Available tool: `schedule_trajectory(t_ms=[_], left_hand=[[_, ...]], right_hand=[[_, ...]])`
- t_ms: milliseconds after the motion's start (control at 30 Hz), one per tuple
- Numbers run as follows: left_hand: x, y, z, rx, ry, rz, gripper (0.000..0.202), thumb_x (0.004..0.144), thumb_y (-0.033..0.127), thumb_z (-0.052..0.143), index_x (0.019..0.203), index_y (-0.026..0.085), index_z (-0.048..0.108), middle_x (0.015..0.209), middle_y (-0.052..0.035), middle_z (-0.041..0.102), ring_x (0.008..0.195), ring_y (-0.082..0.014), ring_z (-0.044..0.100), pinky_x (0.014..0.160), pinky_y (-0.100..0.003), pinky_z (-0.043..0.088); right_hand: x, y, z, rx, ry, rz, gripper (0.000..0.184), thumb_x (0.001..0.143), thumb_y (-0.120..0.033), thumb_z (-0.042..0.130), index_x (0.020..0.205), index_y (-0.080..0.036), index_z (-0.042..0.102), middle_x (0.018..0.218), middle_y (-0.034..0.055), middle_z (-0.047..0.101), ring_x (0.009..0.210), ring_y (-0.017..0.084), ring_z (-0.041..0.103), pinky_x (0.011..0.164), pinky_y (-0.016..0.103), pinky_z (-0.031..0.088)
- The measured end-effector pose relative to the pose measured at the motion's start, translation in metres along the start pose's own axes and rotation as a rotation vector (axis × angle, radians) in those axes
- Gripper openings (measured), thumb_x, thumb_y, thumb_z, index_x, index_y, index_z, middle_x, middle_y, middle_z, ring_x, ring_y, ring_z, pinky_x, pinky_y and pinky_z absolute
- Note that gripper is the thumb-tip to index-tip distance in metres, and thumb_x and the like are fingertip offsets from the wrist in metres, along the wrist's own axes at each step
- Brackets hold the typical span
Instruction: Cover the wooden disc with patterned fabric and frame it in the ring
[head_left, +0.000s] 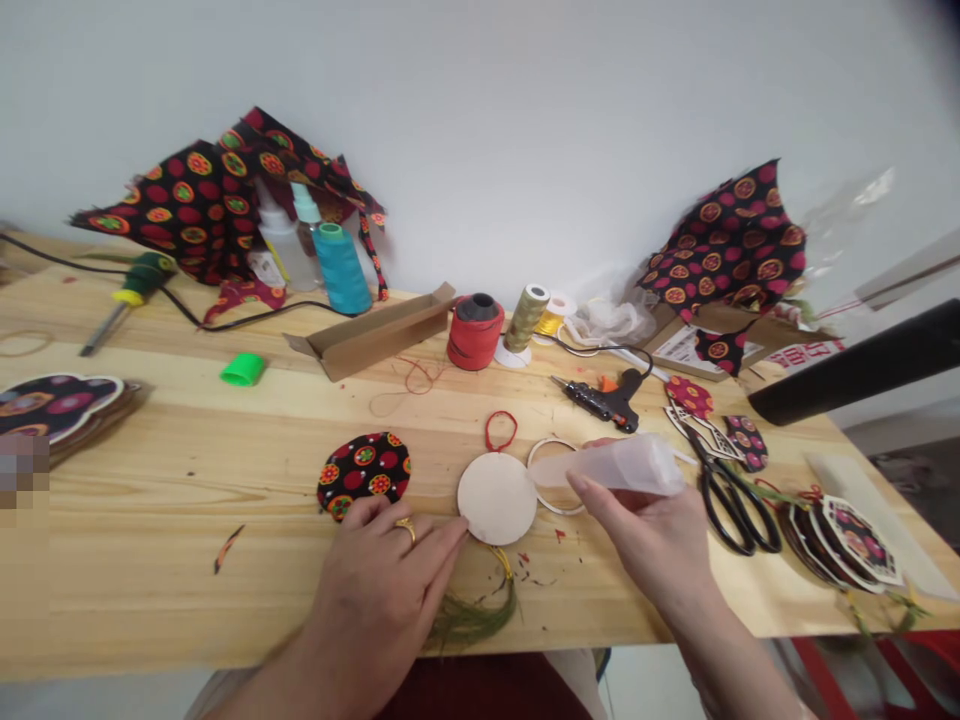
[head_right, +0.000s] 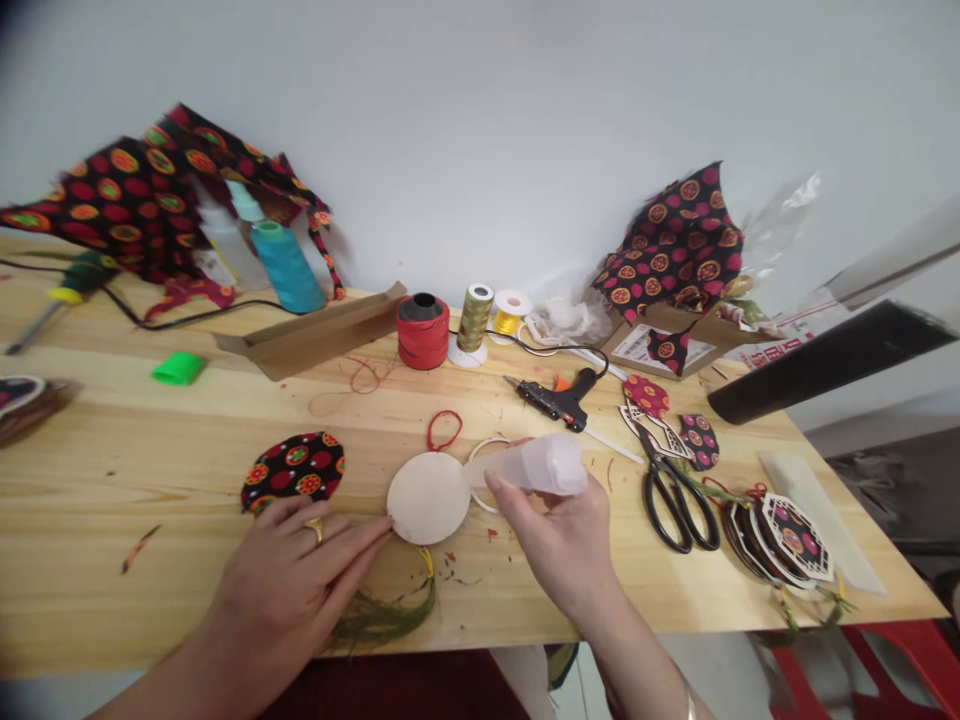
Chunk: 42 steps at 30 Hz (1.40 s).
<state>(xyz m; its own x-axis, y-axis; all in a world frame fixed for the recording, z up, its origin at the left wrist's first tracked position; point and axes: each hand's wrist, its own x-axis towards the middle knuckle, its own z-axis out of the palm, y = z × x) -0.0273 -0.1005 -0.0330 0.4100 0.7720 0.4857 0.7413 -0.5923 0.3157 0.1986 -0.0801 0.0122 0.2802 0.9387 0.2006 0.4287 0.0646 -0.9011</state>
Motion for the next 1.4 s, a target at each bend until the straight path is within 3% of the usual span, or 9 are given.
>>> schedule_trajectory(t_ms=[233, 400, 500, 600, 733, 867, 1100, 1233, 1400], left_hand=[[-0.002, 0.0, 0.002, 0.011, -0.002, -0.01, 0.022, 0.091, 0.011, 0.05, 0.095, 0.019, 0.07, 0.075, 0.0004, 0.074, 0.068, -0.0229, 0.063, 0.075, -0.041, 0.037], [-0.003, -0.002, -0.001, 0.006, 0.015, -0.023, 0.022, 0.091, 0.011, 0.05, 0.101, 0.02, 0.067, 0.072, 0.0001, 0.072, 0.071, -0.0224, 0.062, 0.075, -0.041, 0.04], [0.001, -0.018, -0.013, 0.091, 0.099, 0.021, 0.019, 0.091, 0.014, 0.051, 0.102, 0.018, 0.066, 0.069, -0.0028, 0.068, 0.069, -0.0233, 0.06, 0.074, -0.041, 0.044], [0.006, -0.044, -0.028, 0.184, 0.167, -0.005, 0.024, 0.092, 0.024, 0.05, 0.11, 0.015, 0.063, 0.091, -0.0112, 0.07, 0.083, -0.0282, 0.061, 0.078, -0.044, 0.046], [0.006, -0.074, -0.038, 0.261, 0.108, -0.087, 0.034, 0.092, 0.037, 0.042, 0.111, 0.018, 0.063, 0.104, -0.0136, 0.07, 0.094, -0.0339, 0.061, 0.085, -0.051, 0.044], [-0.003, -0.083, -0.034, 0.279, 0.008, -0.203, 0.049, 0.083, 0.054, 0.05, 0.117, 0.02, 0.061, 0.109, -0.0119, 0.071, 0.102, -0.0362, 0.059, 0.087, -0.05, 0.045], [-0.002, -0.074, -0.03, 0.298, -0.11, -0.33, 0.06, 0.076, 0.049, 0.061, 0.127, 0.019, 0.053, 0.116, -0.0151, 0.068, 0.108, -0.0408, 0.055, 0.078, -0.051, 0.049], [0.0, -0.072, -0.03, 0.295, -0.103, -0.35, 0.055, 0.076, 0.047, 0.06, 0.126, 0.025, 0.054, 0.112, -0.0135, 0.07, 0.107, -0.0401, 0.057, 0.074, -0.049, 0.05], [-0.004, -0.076, -0.028, 0.302, -0.123, -0.381, 0.061, 0.075, 0.051, 0.058, 0.129, 0.024, 0.051, 0.113, -0.0159, 0.068, 0.108, -0.0408, 0.057, 0.074, -0.05, 0.049]], right_hand=[[-0.008, 0.002, -0.008, 0.032, -0.064, 0.04, 0.02, 0.066, -0.028, 0.078, 0.081, -0.018, 0.07, 0.073, 0.0044, 0.074, 0.063, 0.019, 0.069, 0.06, 0.028, 0.057], [-0.008, -0.004, -0.015, 0.482, -0.173, 0.226, 0.023, 0.067, -0.03, 0.081, 0.084, -0.019, 0.071, 0.054, -0.0021, 0.064, 0.047, 0.01, 0.057, 0.047, 0.019, 0.049], [0.001, -0.013, -0.015, 0.796, -0.153, 0.284, 0.024, 0.067, -0.033, 0.081, 0.084, -0.019, 0.072, 0.057, -0.0017, 0.065, 0.047, 0.009, 0.056, 0.046, 0.019, 0.049], [0.015, -0.021, -0.013, 0.973, -0.085, 0.279, 0.019, 0.067, -0.031, 0.081, 0.081, -0.022, 0.072, 0.073, 0.0002, 0.072, 0.057, 0.012, 0.064, 0.049, 0.02, 0.052], [0.038, -0.026, -0.014, 1.016, -0.047, 0.196, 0.015, 0.074, -0.037, 0.074, 0.083, -0.025, 0.072, 0.089, 0.002, 0.076, 0.088, 0.019, 0.07, 0.072, 0.03, 0.058], [0.069, -0.026, -0.025, 0.564, -0.156, 0.036, 0.024, 0.082, -0.046, 0.065, 0.087, -0.023, 0.069, 0.089, 0.0044, 0.076, 0.088, 0.023, 0.069, 0.076, 0.035, 0.054], [0.13, -0.039, -0.029, -1.36, -0.246, -0.581, 0.023, 0.081, -0.025, 0.062, 0.101, -0.014, 0.063, 0.078, 0.0109, 0.071, 0.078, 0.025, 0.063, 0.076, 0.038, 0.037], [0.153, -0.04, -0.008, -1.532, -0.308, -0.687, 0.012, 0.081, -0.012, 0.056, 0.086, -0.013, 0.067, 0.072, 0.0132, 0.07, 0.083, 0.027, 0.057, 0.078, 0.042, 0.032], [0.172, -0.031, 0.016, -1.586, -0.358, -0.797, 0.025, 0.084, -0.006, 0.049, 0.076, -0.017, 0.07, 0.08, 0.0124, 0.07, 0.091, 0.029, 0.053, 0.089, 0.052, 0.03]])
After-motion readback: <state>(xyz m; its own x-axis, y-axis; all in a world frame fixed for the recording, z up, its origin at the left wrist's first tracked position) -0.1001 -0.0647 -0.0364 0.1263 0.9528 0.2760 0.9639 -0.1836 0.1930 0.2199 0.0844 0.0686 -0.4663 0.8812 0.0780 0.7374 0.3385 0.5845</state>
